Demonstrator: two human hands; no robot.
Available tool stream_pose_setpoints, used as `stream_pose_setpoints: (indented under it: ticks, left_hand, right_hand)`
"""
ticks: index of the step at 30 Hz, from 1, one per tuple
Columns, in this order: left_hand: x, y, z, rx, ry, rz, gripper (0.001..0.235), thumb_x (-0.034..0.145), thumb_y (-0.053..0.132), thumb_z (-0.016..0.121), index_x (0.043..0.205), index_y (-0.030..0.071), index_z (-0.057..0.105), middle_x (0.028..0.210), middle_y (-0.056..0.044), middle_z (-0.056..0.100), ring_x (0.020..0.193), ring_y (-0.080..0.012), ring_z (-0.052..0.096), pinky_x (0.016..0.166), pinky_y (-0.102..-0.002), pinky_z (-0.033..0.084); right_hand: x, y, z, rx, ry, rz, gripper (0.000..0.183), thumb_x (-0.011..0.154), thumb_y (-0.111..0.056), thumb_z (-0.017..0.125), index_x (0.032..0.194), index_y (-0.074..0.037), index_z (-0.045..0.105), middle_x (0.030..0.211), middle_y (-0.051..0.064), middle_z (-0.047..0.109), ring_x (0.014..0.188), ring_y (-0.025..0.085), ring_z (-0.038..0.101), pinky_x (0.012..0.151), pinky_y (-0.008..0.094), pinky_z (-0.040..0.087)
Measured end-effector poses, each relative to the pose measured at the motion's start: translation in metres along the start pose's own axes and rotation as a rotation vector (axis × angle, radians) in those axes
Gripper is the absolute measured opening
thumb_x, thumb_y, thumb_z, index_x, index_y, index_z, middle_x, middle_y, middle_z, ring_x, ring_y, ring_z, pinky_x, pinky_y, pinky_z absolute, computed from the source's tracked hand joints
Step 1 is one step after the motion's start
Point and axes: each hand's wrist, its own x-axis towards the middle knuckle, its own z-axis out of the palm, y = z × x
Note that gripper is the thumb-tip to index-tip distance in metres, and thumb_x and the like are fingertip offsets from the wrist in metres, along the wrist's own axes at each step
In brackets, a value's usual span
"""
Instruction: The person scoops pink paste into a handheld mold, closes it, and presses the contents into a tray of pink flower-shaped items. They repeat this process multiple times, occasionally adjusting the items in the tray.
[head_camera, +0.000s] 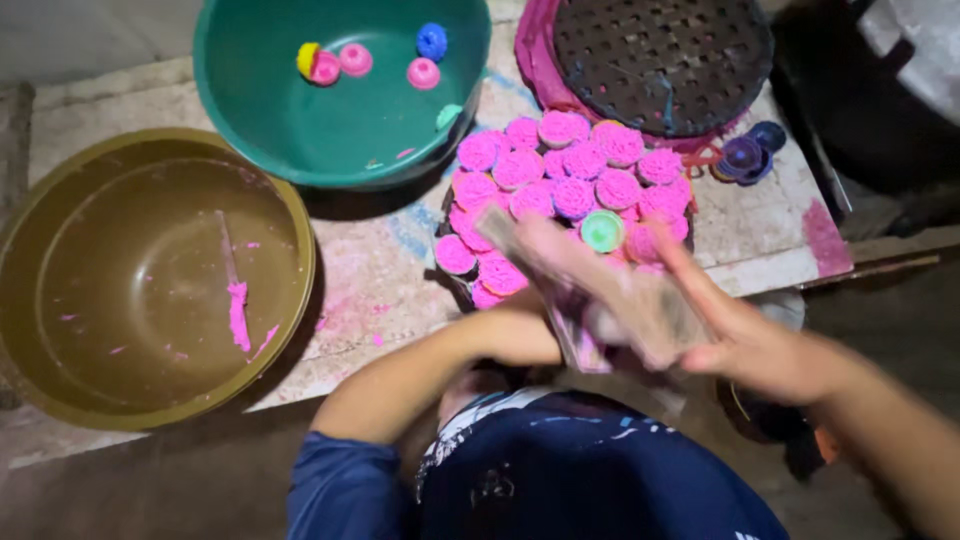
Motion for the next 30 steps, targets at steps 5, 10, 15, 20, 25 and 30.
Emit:
stream_pose_setpoints:
  ticks: [5,10,15,20,25,30]
  left_hand:
    - [0.038,0.050,-0.047,0.151,-0.115,0.486,0.108,0.068,0.032,0.092,0.154,0.007,0.031,0.151,-0.011,0.044,0.145,-0.0279,0.039,0.121,-0.045,0.033]
    - [0.092,0.044,-0.053,-1.034,-0.343,0.773,0.104,0.078,0.064,0.078,0.161,0.013,0.041,0.132,-0.008,0.063,0.140,-0.0281,0.051,0.127,-0.049,0.032]
    - [0.143,-0.006,-0.059,-1.305,-0.075,0.802,0.042,0.103,0.050,0.057,0.115,0.010,0.052,0.100,-0.003,0.053,0.100,-0.0206,0.054,0.110,-0.044,0.041]
    - [0.158,-0.031,-0.084,-1.341,-0.119,0.825,0.031,0.101,0.045,0.052,0.103,0.014,0.048,0.093,0.001,0.050,0.091,-0.0169,0.051,0.099,-0.039,0.045]
    - [0.152,-0.035,-0.093,-1.291,-0.131,0.826,0.035,0.100,0.049,0.051,0.101,0.014,0.049,0.089,0.001,0.048,0.088,-0.0164,0.050,0.094,-0.038,0.046]
    - [0.155,-0.024,-0.085,-1.307,-0.044,0.801,0.030,0.100,0.044,0.050,0.100,0.014,0.048,0.088,0.001,0.048,0.086,-0.0161,0.050,0.091,-0.039,0.046]
  right_hand:
    - [-0.044,0.060,-0.067,0.670,-0.179,0.444,0.100,0.093,-0.066,0.059,0.154,0.011,0.038,0.150,0.028,0.052,0.135,0.036,0.056,0.114,0.050,0.041]
    - [-0.043,0.058,-0.069,0.760,-0.180,0.598,0.093,0.092,-0.065,0.052,0.153,0.004,0.040,0.132,0.024,0.061,0.107,0.034,0.066,0.095,0.047,0.051]
    - [-0.025,0.068,-0.070,0.612,0.079,0.719,0.076,0.108,-0.064,0.038,0.156,-0.006,0.047,0.108,0.023,0.069,0.094,0.030,0.066,0.085,0.044,0.054]
    - [-0.006,0.093,-0.059,0.131,0.170,0.795,0.078,0.096,-0.066,0.030,0.106,0.001,0.068,0.083,0.011,0.074,0.075,0.021,0.069,0.073,0.037,0.057]
    - [0.006,0.091,-0.043,0.074,0.145,0.722,0.080,0.097,-0.068,0.027,0.101,0.000,0.071,0.078,0.009,0.071,0.070,0.020,0.063,0.065,0.036,0.052]
    - [0.005,0.084,-0.054,0.088,0.175,0.818,0.079,0.094,-0.067,0.030,0.101,0.000,0.072,0.076,0.011,0.072,0.068,0.021,0.067,0.065,0.037,0.054]
